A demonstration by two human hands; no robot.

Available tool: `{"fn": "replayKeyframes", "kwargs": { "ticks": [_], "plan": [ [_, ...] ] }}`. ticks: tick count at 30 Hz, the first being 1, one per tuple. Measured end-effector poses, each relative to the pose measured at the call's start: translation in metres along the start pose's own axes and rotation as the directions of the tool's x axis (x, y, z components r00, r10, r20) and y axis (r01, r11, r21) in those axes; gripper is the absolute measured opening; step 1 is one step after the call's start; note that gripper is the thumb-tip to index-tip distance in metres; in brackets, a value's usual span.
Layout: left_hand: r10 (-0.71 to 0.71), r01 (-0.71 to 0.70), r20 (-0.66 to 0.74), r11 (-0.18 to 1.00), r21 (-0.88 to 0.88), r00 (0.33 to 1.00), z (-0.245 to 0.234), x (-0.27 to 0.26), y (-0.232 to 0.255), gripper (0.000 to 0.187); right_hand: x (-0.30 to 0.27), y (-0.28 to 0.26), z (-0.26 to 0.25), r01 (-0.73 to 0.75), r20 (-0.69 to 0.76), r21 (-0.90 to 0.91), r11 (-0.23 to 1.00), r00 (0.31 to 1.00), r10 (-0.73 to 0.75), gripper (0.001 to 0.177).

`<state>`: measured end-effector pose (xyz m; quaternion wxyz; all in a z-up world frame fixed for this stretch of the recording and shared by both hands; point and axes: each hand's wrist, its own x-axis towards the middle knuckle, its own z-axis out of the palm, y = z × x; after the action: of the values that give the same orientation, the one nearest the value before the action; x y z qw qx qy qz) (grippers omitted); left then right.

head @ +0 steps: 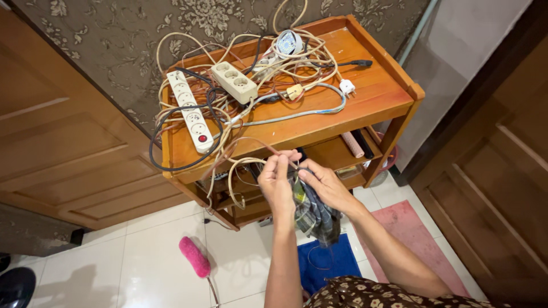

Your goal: The person wipes a white power strip with a checkered cloth, then cleans a pink electrical cord with the same cloth. Finally, the person wraps a red rubber band around the power strip.

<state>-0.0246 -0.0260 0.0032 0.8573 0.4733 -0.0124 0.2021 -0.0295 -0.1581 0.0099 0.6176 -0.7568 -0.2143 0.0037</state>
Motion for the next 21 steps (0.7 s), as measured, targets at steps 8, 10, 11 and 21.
{"fn": "replayKeyframes", "kwargs": {
  "ticks": [8, 10, 11, 21],
  "plan": [
    [0.052, -0.056, -0.092, 0.998, -0.037, 0.994, -0.018, 0.014, 0.005, 0.021, -0.016, 0.010, -0.024, -0.006, 0.082, -0.197, 0.980, 0.996, 0.023, 0.025],
    [0.060, -0.064, -0.093, 0.997, -0.040, 0.994, -0.020, 0.014, 0.009, 0.021, -0.020, 0.018, -0.031, 0.035, 0.110, -0.201, 0.979, 0.994, -0.013, 0.025],
    [0.067, -0.072, -0.090, 0.996, -0.049, 0.994, -0.021, 0.013, 0.010, 0.020, -0.023, 0.022, -0.035, 0.066, 0.125, -0.189, 0.980, 0.991, -0.043, 0.025],
    [0.072, -0.086, -0.139, 0.991, -0.102, 0.988, -0.028, 0.018, 0.037, 0.026, -0.037, 0.048, -0.048, -0.009, 0.115, -0.169, 0.985, 0.993, 0.028, 0.026]
  ]
}}
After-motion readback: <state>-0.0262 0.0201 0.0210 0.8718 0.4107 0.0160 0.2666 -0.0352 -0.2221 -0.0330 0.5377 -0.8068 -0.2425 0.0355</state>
